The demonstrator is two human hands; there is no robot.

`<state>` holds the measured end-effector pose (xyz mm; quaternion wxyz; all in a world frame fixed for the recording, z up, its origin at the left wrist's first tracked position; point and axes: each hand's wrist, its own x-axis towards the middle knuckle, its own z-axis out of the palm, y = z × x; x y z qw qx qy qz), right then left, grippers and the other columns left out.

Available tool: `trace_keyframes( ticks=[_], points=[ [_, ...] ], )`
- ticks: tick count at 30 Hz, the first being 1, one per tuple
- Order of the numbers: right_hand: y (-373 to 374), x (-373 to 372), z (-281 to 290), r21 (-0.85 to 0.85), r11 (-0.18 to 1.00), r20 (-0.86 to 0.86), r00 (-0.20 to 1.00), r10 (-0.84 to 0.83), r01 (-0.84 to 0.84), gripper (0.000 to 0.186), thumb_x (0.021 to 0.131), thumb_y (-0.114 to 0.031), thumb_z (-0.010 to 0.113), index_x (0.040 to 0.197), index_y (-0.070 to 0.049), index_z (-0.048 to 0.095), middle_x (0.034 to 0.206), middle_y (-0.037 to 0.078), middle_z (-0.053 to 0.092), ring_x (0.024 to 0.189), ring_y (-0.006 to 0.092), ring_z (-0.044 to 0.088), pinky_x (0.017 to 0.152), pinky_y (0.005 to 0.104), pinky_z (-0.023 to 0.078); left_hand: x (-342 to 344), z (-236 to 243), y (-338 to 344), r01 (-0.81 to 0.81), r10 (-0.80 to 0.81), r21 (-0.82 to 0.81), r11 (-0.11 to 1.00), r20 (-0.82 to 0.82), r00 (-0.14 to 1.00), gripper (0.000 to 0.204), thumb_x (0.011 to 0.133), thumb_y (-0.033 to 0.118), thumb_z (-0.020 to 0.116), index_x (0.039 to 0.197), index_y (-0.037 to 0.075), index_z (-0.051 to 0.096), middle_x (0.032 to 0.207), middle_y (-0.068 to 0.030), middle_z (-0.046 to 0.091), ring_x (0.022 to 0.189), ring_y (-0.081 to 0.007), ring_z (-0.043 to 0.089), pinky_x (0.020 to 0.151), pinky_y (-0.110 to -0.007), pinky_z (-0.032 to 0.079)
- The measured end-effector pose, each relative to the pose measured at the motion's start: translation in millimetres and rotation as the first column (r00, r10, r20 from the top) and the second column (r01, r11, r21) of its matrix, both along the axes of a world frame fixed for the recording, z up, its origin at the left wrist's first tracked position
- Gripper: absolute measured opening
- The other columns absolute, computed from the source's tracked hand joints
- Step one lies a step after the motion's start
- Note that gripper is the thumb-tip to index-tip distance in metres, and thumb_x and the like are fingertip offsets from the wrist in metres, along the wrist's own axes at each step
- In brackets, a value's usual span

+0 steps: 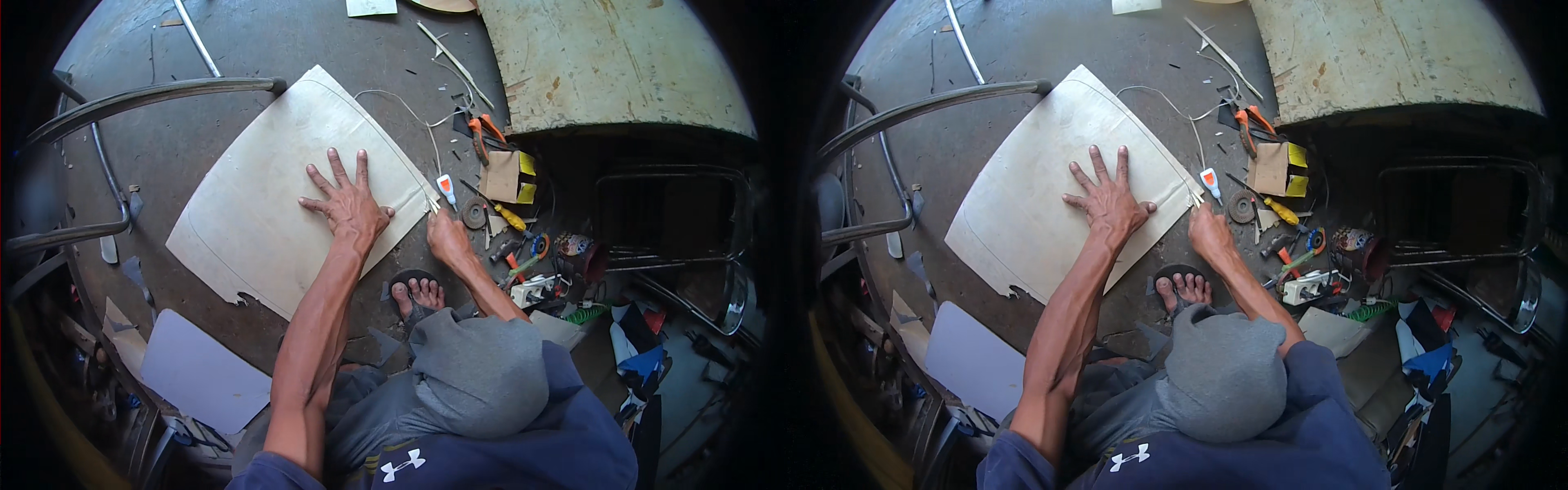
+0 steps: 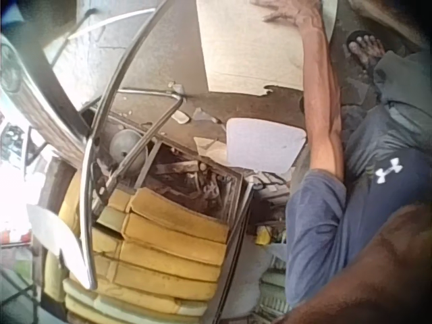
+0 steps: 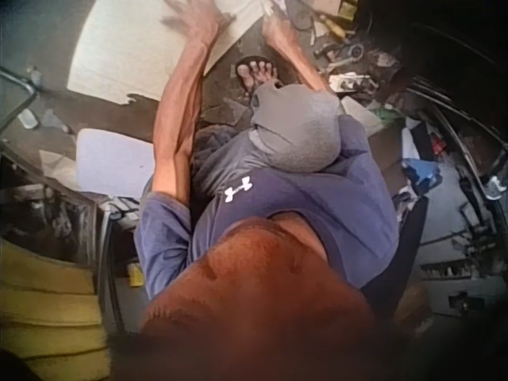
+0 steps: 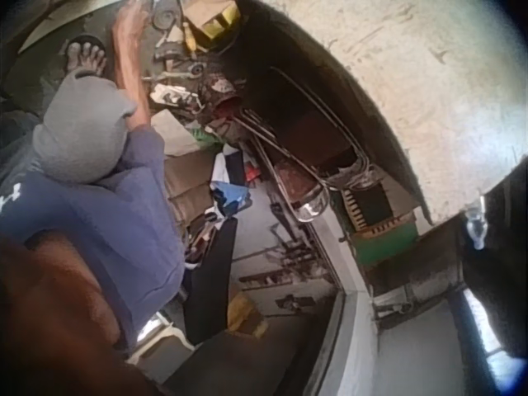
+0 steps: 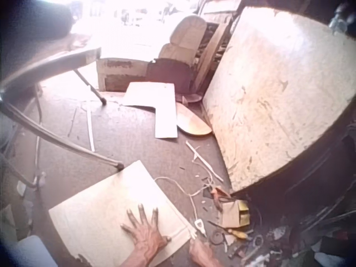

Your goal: The person traces a template onto a thin board, uses a utility knife to score and cut the board into a seat shape, and then places the cut board onto a metal folding chair frame.

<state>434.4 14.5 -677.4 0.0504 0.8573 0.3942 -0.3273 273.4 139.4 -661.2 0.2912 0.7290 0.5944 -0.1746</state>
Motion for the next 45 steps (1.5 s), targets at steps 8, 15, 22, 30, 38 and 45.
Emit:
trace_keyframes(
  ticks=[8, 15, 22, 30, 38, 45],
  points=[
    [0, -19, -9, -0.034, 0.977, -0.034, 0.977, -0.21, 0.209, 0.045, 0.104, -0.034, 0.044, 0.122, 0.007, 0.054, 0.108, 0.044, 0.062, 0.106, 0.0585, 0.061, 0.095, 0.0603, 0.05, 2, 2, 3, 0.02, -0.02, 0.01, 1.0, -0.011, 1.0, 0.12, 0.071, 0.062, 0.081, 0.164, 0.033, 0.011, 0.17, -0.018, -0.004, 0.148, -0.0607, -0.003, 0.102, -0.086, 0.021],
    [-3, -36, -11, -0.043, 0.952, -0.026, 0.952, -0.305, 0.303, 0.045, 0.103, -0.032, 0.045, 0.121, 0.009, 0.054, 0.109, 0.043, 0.063, 0.107, 0.057, 0.062, 0.095, 0.0592, 0.05, 1, 2, 3, 0.044, -0.044, 0.003, 0.999, -0.027, 0.999, 0.118, 0.073, 0.063, 0.079, 0.164, 0.032, 0.009, 0.17, -0.0183, -0.005, 0.148, -0.0613, -0.002, 0.103, -0.085, 0.023],
    [-5, -56, -20, 0.024, 0.916, 0.002, 0.917, -0.4, 0.4, 0.045, 0.103, -0.033, 0.044, 0.107, 0.008, 0.063, 0.1, 0.038, 0.067, 0.103, 0.0528, 0.065, 0.093, 0.0583, 0.051, 0, 6, 4, 0.076, -0.076, -0.019, 0.997, -0.03, 0.997, 0.118, 0.075, 0.063, 0.077, 0.164, 0.031, 0.007, 0.169, -0.0199, -0.005, 0.148, -0.0621, 0.0, 0.102, -0.085, 0.024],
    [-38, -63, -13, 0.075, 0.954, -0.102, 0.954, -0.281, 0.289, 0.045, 0.102, -0.038, 0.046, 0.108, 0.003, 0.062, 0.099, 0.035, 0.068, 0.1, 0.0527, 0.065, 0.086, 0.0576, 0.052, 3, 6, 2, 0.054, -0.054, -0.005, 0.999, 0.013, 0.998, 0.116, 0.076, 0.068, 0.074, 0.164, 0.028, 0.009, 0.169, -0.0195, -0.006, 0.148, -0.0614, -0.002, 0.102, -0.085, 0.023],
    [-26, 39, 22, 0.458, 0.859, 0.394, 0.919, 0.034, -0.229, 0.037, 0.092, -0.025, 0.065, 0.118, 0.0, 0.061, 0.106, 0.026, 0.064, 0.1, 0.0435, 0.062, 0.093, 0.0499, 0.048, -16, -3, -19, 0.127, -0.127, 0.011, 0.992, 0.018, 0.992, 0.119, 0.074, 0.067, 0.077, 0.164, 0.027, 0.011, 0.169, -0.0192, -0.008, 0.148, -0.0603, -0.005, 0.106, -0.084, 0.018],
    [105, 5, -25, 0.584, 0.804, 0.006, 0.991, 0.136, -0.114, 0.041, 0.094, -0.031, 0.064, 0.122, 0.0, 0.065, 0.112, 0.022, 0.066, 0.104, 0.0371, 0.064, 0.094, 0.0427, 0.05, -38, 9, -9, 0.22, -0.242, 0.151, 0.964, 0.147, 0.959, 0.076, 0.089, 0.04, 0.072, 0.153, 0.013, 0.04, 0.157, -0.0284, 0.031, 0.141, -0.0548, 0.034, 0.11, -0.066, 0.035]
  ],
)
